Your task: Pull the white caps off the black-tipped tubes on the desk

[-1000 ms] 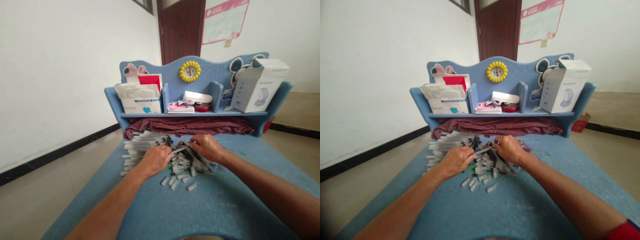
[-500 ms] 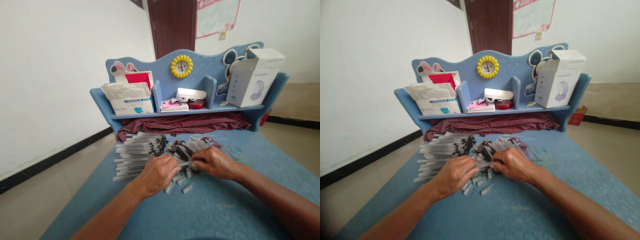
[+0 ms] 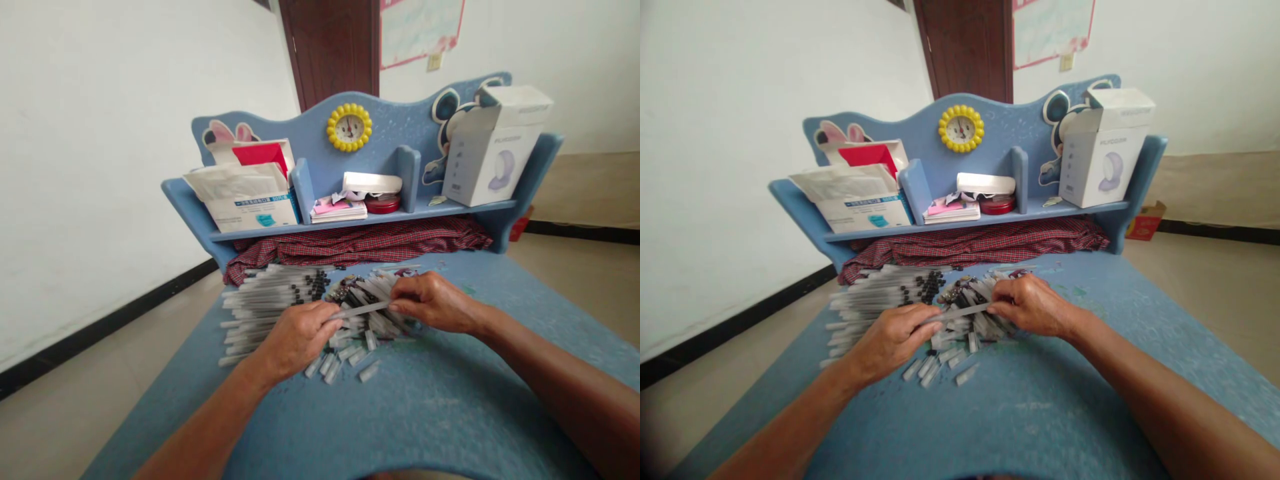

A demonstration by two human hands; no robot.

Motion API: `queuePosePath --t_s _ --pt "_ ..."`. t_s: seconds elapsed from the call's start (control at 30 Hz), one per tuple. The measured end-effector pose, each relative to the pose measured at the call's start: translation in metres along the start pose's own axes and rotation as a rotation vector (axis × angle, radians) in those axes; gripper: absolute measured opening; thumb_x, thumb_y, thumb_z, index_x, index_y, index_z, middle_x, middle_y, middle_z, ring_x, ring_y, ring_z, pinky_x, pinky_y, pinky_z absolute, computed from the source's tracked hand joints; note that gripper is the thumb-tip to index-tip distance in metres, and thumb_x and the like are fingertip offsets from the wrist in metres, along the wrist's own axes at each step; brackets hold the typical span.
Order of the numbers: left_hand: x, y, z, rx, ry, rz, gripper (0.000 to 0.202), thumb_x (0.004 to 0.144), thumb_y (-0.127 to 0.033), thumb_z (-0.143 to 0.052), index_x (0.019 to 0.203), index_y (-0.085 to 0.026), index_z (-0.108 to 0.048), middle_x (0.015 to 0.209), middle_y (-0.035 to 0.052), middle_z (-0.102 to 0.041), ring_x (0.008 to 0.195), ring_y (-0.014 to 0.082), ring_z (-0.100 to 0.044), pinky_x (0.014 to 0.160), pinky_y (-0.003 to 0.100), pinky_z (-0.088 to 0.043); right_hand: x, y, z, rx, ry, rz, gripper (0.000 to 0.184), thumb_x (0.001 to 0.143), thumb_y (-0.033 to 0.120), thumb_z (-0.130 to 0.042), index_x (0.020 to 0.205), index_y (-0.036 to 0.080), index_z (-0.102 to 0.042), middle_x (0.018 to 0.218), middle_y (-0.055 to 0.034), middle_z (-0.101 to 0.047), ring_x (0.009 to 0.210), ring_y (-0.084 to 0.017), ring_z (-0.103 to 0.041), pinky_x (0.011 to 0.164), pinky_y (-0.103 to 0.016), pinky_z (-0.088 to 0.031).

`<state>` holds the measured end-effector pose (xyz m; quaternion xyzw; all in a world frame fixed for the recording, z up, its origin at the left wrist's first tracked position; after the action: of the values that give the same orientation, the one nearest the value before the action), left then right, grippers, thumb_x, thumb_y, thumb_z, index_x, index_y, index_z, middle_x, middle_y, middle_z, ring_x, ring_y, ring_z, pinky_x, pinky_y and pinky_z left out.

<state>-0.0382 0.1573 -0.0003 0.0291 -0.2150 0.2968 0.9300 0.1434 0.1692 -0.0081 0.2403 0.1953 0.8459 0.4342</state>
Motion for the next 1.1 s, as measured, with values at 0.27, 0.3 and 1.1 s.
queuePosePath --t_s 0.27,0.3,1.1 --pt "0.001 -0.011 -0.002 -0.157 0.07 0.023 0.025 0.093 -0.027 -0.04 0.084 -0.015 -0.061 0.067 0.0001 -0.06 0.06 0.0106 -0.056 0.058 0.02 -0.039 -0.005 0.024 -0.006 -0.138 0.068 0.116 0.02 0.087 0.029 -0.05 0.079 0.015 -0.062 0.066 -0.0009 -0.058 0.059 -0.01 -0.049 0.057 -0.023 -0.033" --pt "0.001 -0.012 -0.002 -0.174 0.077 0.039 0.026 0.093 -0.028 -0.04 0.083 -0.015 -0.061 0.066 -0.0003 -0.059 0.06 0.0102 -0.055 0.058 0.02 -0.039 -0.005 0.028 -0.008 -0.141 0.084 0.152 0.021 0.088 0.029 -0.049 0.079 0.015 -0.062 0.068 -0.0015 -0.059 0.061 -0.01 -0.05 0.059 -0.023 -0.034" --pt "0.014 -0.001 0.004 -0.459 0.221 0.346 0.03 0.085 -0.029 -0.048 0.059 -0.013 -0.051 0.049 -0.006 -0.042 0.047 0.0055 -0.04 0.046 0.015 -0.029 -0.076 -0.053 0.093 -0.25 -0.141 -0.309 0.049 0.088 0.057 -0.034 0.065 0.02 -0.057 0.053 -0.0008 -0.049 0.047 -0.01 -0.045 0.048 -0.027 -0.033"
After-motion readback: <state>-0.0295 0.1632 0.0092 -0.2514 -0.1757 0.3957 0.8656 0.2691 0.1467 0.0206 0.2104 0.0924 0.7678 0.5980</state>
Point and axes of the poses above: each hand's wrist, its own x-axis towards the middle knuckle, its own z-axis out of the back of the hand, y = z × x, the point moved 7 cm from there along x, towards the middle knuckle
